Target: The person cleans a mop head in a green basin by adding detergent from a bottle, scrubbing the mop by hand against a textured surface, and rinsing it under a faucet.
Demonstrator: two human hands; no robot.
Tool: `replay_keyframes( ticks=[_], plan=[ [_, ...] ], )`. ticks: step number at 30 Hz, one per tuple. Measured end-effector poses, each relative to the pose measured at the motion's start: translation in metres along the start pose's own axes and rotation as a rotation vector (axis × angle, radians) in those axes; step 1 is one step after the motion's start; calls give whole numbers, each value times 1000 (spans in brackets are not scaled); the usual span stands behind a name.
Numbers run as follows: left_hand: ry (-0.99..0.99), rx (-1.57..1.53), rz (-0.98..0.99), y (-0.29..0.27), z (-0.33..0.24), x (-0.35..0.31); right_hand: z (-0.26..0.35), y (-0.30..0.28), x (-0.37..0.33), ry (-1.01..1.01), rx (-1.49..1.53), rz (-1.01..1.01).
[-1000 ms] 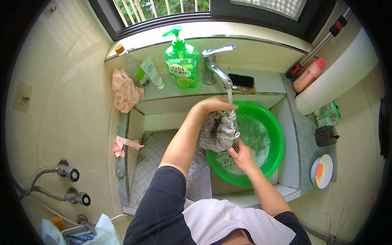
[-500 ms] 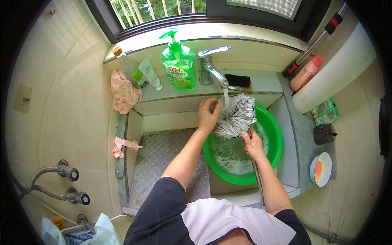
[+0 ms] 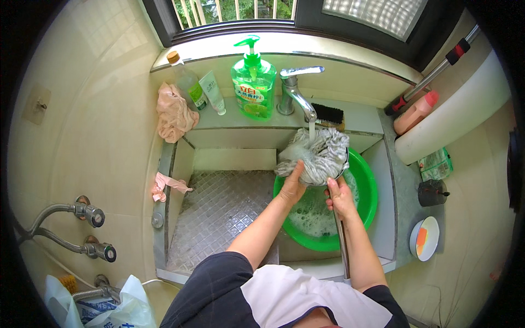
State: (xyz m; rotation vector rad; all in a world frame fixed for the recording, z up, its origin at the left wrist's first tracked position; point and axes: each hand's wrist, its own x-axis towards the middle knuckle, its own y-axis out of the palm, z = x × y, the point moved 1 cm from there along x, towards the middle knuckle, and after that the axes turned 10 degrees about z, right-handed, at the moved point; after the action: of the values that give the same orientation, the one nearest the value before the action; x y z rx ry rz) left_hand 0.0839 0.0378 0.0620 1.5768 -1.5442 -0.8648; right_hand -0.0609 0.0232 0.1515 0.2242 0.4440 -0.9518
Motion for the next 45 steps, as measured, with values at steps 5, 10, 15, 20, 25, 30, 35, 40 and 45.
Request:
replay_keyframes(
  ticks=[5,10,15,20,25,30,35,40,45],
  plan=[
    [-32,-126,-38,-4,-27,13,-13,-6,-4,75,16,8],
    [188,1045,-110,15,-61,25,-19,1,-2,111,56,30],
    [212,1959,157,60,-79,25,-23,6,3,115,108,58],
    [362,2117,265,85,-73,26,-24,12,11,136,140,118],
    [75,2173,261,64,-88,44,-11,34,11,205,174,128],
    [29,2012,196,38,-98,46,-11,43,20,277,129,219],
    [-154,2081,502,63,-116,28,-5,34,28,278,120,211],
    [-557,1827,356,58,-127,49,-8,43,20,261,267,199],
    [-513,1631,127,58,-107,58,-7,51,12,35,-7,141]
  ],
)
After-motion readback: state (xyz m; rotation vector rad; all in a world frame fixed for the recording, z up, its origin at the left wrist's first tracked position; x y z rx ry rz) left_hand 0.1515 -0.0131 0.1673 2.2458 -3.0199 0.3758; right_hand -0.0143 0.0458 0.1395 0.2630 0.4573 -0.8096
